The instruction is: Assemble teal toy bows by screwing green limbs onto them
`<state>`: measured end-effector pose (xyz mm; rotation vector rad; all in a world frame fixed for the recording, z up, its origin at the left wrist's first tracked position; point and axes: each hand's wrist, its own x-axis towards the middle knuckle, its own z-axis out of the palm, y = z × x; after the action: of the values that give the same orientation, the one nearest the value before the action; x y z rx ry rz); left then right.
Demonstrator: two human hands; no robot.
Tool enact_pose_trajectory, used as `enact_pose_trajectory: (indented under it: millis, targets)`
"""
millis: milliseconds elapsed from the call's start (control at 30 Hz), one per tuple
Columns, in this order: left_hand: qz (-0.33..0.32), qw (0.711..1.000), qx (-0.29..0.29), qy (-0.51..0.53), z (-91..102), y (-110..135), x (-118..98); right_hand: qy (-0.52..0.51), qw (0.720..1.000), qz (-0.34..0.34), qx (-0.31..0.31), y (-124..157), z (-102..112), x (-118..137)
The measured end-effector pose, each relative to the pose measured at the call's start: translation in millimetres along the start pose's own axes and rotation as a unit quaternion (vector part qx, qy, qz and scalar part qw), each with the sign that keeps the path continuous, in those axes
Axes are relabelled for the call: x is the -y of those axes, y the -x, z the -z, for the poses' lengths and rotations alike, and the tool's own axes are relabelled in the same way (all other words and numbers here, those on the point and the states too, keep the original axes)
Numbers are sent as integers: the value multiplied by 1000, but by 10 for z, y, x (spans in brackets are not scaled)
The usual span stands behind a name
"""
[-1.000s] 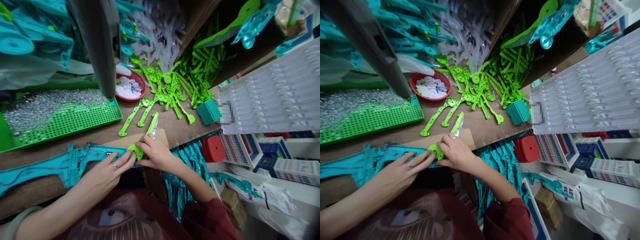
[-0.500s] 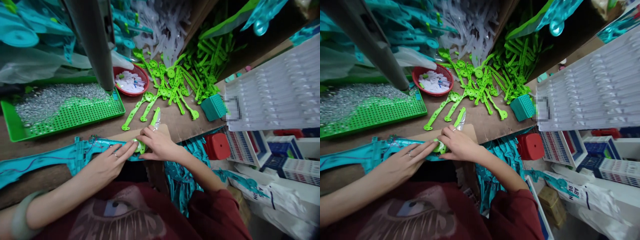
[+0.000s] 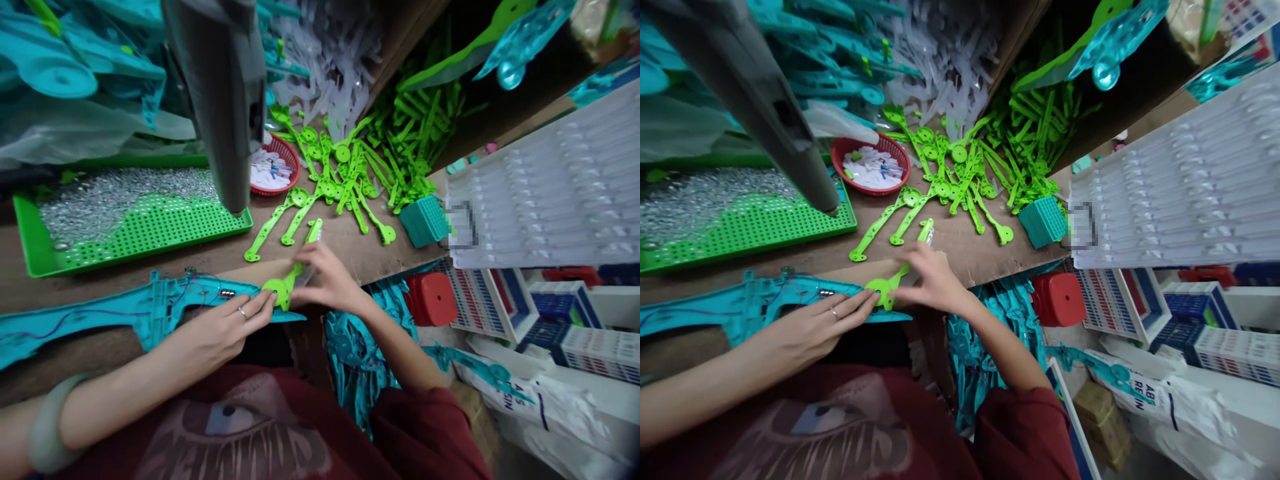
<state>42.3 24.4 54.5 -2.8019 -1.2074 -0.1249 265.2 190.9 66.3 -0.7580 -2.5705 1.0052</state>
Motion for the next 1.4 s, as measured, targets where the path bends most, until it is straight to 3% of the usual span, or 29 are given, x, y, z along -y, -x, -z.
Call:
enact_pose_trajectory:
  millis: [33, 100, 133, 200, 300, 400, 633, 733, 800, 900, 1000, 1067, 1167, 1267, 1400]
  targets:
    - [-2, 1000, 3, 2, -3, 6, -4, -28, 992, -82, -90, -21, 26, -83]
    - [-10, 1000, 17, -2, -11, 23, -14, -106, 939, -245, -218, -120, 70, -259]
    - [-17, 999, 29, -14, -13, 32, -20, -161, 909, -303, -236, -192, 88, -337]
    - [-27, 997, 53, -52, -9, 48, -31, -271, 871, -352, -212, -351, 124, -446]
    - [-43, 991, 62, -108, 13, 63, -41, -351, 853, -346, -170, -532, 189, -478]
    - [-69, 986, 35, -147, 24, 78, -42, -405, 846, -323, -124, -562, 264, -430]
    - [-49, 988, -17, -144, -89, 169, -20, -497, 831, -240, -64, -241, 301, -375]
    - [-57, 991, -29, -117, -136, 183, 7, -404, 888, -208, -71, -116, 165, -378]
    - [-49, 994, -40, -94, -151, 176, 31, -305, 923, -201, -120, -75, 92, -384]
    - [-41, 995, -50, -70, -146, 155, 65, -208, 945, -175, -183, -95, 119, -382]
    - [-51, 996, -44, -62, -131, 143, 90, 60, 992, -39, -100, -240, 277, -375]
    - [-48, 997, -36, -55, -134, 142, 103, 256, 966, 43, 0, -390, 389, -380]
    - [-29, 999, -36, -29, -169, 143, 120, 389, 909, 108, 104, -593, 532, -383]
    - [15, 999, -40, -19, -219, 138, 127, 414, 885, 159, 142, -682, 683, -342]
    - [49, 997, -51, -4, -237, 129, 121, 387, 884, 144, 220, -681, 865, -196]
